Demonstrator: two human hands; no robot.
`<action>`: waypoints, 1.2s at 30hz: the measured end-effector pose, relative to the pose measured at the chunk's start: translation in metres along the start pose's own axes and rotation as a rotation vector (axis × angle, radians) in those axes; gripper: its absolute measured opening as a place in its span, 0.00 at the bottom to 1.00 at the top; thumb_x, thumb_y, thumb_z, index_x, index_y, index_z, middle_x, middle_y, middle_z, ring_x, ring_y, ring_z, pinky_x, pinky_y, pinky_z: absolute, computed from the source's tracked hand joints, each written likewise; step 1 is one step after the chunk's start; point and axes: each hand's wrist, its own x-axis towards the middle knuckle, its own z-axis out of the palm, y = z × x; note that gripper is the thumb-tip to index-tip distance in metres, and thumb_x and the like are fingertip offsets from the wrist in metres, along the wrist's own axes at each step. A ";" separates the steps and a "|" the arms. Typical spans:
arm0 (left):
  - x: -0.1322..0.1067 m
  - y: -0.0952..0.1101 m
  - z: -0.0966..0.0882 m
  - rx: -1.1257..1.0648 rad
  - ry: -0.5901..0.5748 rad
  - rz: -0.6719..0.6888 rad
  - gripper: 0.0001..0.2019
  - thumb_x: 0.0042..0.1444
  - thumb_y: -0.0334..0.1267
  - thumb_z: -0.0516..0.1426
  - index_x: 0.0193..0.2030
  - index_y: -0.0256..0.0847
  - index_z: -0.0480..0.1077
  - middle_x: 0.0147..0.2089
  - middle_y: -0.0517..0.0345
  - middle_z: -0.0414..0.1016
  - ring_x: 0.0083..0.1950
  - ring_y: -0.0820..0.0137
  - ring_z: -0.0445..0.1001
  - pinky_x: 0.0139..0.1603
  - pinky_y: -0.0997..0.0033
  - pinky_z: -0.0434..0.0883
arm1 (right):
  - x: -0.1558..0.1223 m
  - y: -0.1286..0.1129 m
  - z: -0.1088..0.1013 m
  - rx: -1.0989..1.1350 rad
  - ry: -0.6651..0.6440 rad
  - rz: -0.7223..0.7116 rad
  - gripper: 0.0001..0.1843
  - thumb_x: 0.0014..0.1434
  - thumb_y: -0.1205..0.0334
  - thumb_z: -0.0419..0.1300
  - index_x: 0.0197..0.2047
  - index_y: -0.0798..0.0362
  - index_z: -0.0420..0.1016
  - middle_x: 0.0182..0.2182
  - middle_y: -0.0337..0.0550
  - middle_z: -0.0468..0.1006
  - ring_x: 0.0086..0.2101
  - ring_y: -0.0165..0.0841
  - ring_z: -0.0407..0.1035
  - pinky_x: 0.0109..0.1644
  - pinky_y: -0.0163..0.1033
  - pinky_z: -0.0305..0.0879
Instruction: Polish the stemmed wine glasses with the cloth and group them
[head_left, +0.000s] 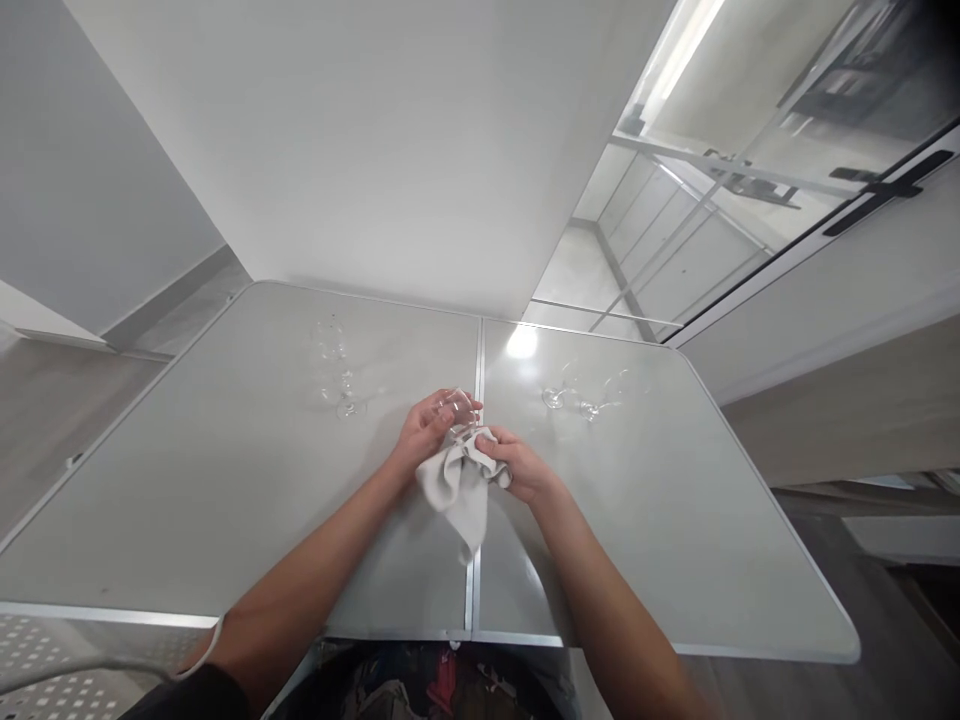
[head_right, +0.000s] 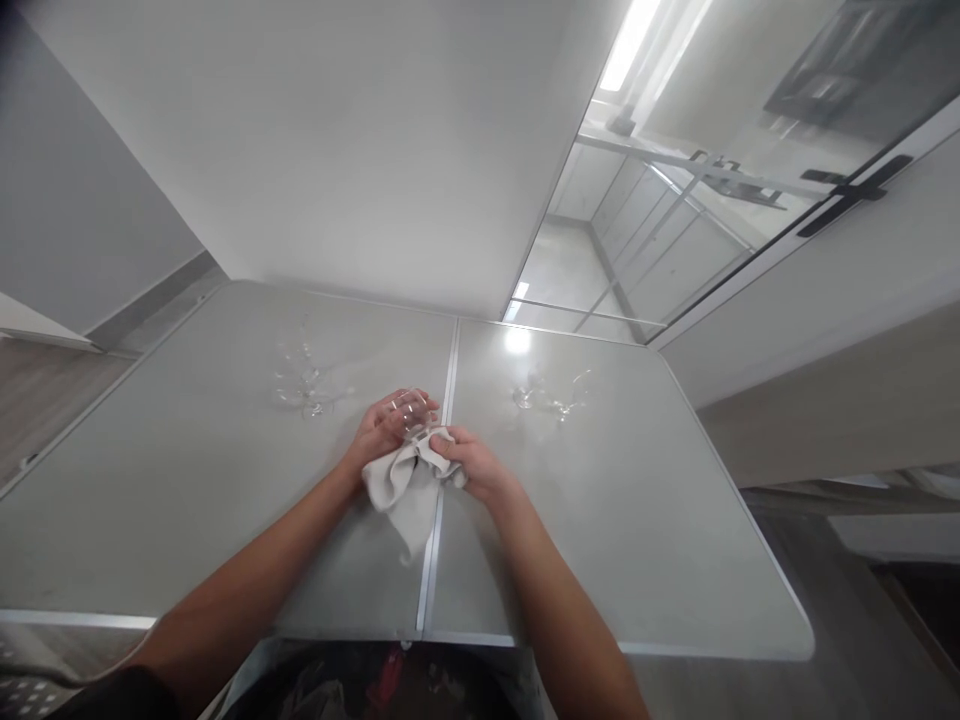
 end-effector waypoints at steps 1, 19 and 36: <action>0.000 -0.001 0.001 0.059 0.055 0.042 0.25 0.53 0.51 0.67 0.52 0.38 0.72 0.52 0.42 0.80 0.49 0.58 0.80 0.52 0.57 0.75 | 0.002 0.001 0.002 -0.074 0.061 -0.045 0.19 0.62 0.45 0.60 0.43 0.54 0.76 0.33 0.44 0.77 0.31 0.35 0.69 0.38 0.39 0.65; 0.000 0.013 0.011 -0.045 0.090 0.230 0.23 0.55 0.47 0.67 0.54 0.43 0.69 0.58 0.45 0.73 0.60 0.54 0.74 0.59 0.50 0.74 | 0.009 0.005 -0.002 0.145 0.704 -0.332 0.18 0.59 0.49 0.66 0.48 0.49 0.76 0.40 0.40 0.78 0.38 0.33 0.70 0.43 0.35 0.66; -0.001 0.002 0.017 0.081 0.167 0.340 0.27 0.48 0.40 0.71 0.49 0.46 0.61 0.50 0.55 0.76 0.52 0.59 0.81 0.60 0.48 0.74 | 0.013 0.008 0.011 0.212 0.594 -0.291 0.26 0.54 0.55 0.71 0.56 0.50 0.77 0.49 0.45 0.80 0.46 0.40 0.74 0.51 0.43 0.69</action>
